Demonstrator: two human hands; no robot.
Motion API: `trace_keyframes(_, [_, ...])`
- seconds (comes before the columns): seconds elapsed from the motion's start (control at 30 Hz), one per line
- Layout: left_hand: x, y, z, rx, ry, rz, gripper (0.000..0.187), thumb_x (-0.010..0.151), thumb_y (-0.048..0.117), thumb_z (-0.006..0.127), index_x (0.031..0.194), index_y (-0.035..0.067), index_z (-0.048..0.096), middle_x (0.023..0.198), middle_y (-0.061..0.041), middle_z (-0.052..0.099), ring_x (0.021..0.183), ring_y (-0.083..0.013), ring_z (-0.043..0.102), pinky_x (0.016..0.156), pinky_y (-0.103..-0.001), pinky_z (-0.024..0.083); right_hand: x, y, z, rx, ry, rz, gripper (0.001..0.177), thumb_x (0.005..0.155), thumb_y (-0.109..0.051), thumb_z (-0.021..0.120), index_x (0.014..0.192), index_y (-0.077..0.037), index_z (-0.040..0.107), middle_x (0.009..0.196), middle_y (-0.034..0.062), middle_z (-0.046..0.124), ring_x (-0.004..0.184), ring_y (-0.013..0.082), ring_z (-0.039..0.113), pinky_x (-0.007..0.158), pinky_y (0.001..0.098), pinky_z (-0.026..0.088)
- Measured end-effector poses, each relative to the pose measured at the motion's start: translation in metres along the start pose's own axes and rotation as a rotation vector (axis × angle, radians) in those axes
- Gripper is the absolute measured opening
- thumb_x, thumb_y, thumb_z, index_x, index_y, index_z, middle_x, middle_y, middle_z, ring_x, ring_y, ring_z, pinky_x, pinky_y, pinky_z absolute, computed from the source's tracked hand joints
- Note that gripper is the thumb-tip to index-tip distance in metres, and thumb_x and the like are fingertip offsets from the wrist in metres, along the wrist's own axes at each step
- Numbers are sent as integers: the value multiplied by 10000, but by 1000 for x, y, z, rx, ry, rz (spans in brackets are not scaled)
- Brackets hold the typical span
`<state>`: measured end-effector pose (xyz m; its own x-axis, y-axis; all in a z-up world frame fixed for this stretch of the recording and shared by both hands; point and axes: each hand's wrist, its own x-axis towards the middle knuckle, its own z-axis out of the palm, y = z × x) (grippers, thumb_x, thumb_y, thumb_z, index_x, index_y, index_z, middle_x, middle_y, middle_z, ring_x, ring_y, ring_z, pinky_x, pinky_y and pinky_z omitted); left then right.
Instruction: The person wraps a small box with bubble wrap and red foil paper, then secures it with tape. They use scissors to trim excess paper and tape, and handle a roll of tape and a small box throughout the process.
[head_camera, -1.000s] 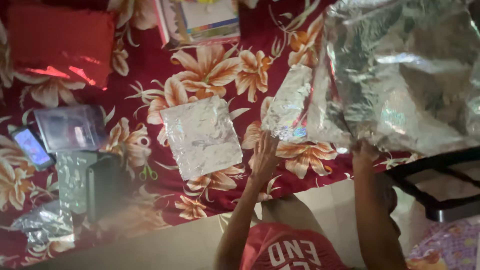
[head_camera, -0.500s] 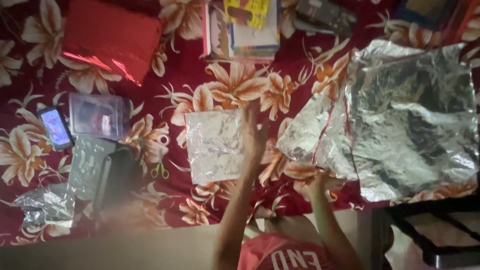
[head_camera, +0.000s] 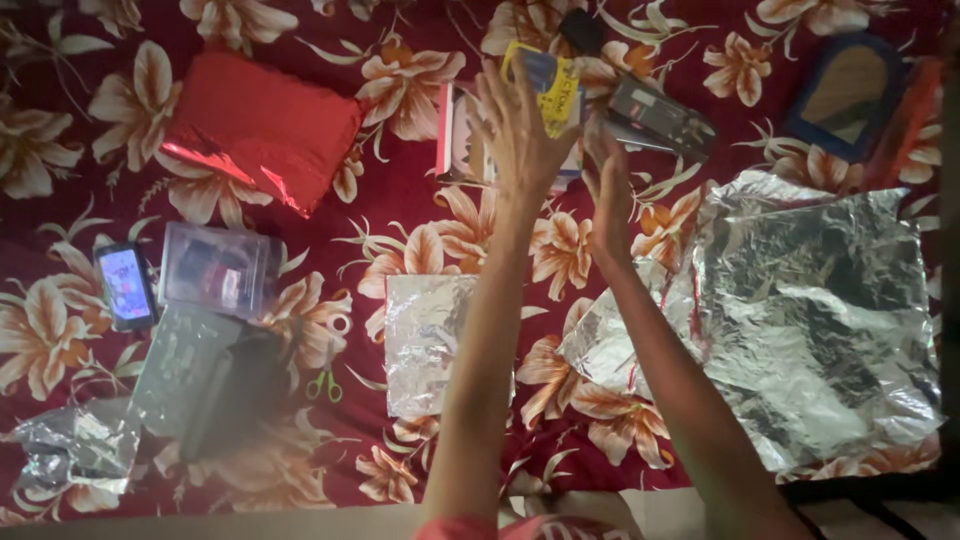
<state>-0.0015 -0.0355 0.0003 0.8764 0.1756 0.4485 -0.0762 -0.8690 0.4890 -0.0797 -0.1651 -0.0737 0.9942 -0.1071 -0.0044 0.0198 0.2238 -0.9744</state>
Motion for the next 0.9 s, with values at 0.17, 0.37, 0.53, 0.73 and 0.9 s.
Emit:
trace_keyframes(0.17, [-15,-18,-17,-262,8,-87,1192,706,290,917,1642,114,201,1579,-294,344,1422,-472,413,1168,-557,418,-49,6,14,-205,-16,-61,583,1144,-471,363,1577,-89,447,1643,79,400,1555,202,341,1273,400,315])
trace_keyframes(0.37, [-188,-89,-99,-429,-20,-387,1099,728,253,921,1605,66,286,1511,-257,418,1382,-417,470,1138,-526,481,-201,68,4,-336,-39,449,536,984,-428,516,1425,-125,545,1478,56,590,1150,263,631,844,451,493])
trace_keyframes(0.53, [-324,-150,-127,-137,-49,-498,1067,681,198,919,1577,81,350,1498,-318,385,1366,-473,464,1086,-552,485,-329,120,30,-668,-490,61,420,1055,-320,565,1412,-99,566,1489,115,558,1449,282,488,1210,428,386])
trace_keyframes(0.73, [-426,-192,-89,-64,-14,-534,1032,662,241,969,1500,101,384,1514,-312,314,1262,-458,517,1024,-542,509,-398,189,47,-1153,-608,-181,665,870,-144,635,1495,-31,438,1548,212,420,1441,373,408,1152,553,336])
trace_keyframes(0.9, [-446,-186,-75,-219,-92,-726,933,793,252,893,1536,131,342,1634,-304,203,1251,-362,580,1027,-497,593,-406,230,42,-1367,-596,-213,598,914,-180,626,1452,27,467,1442,231,474,1326,387,474,1106,589,352])
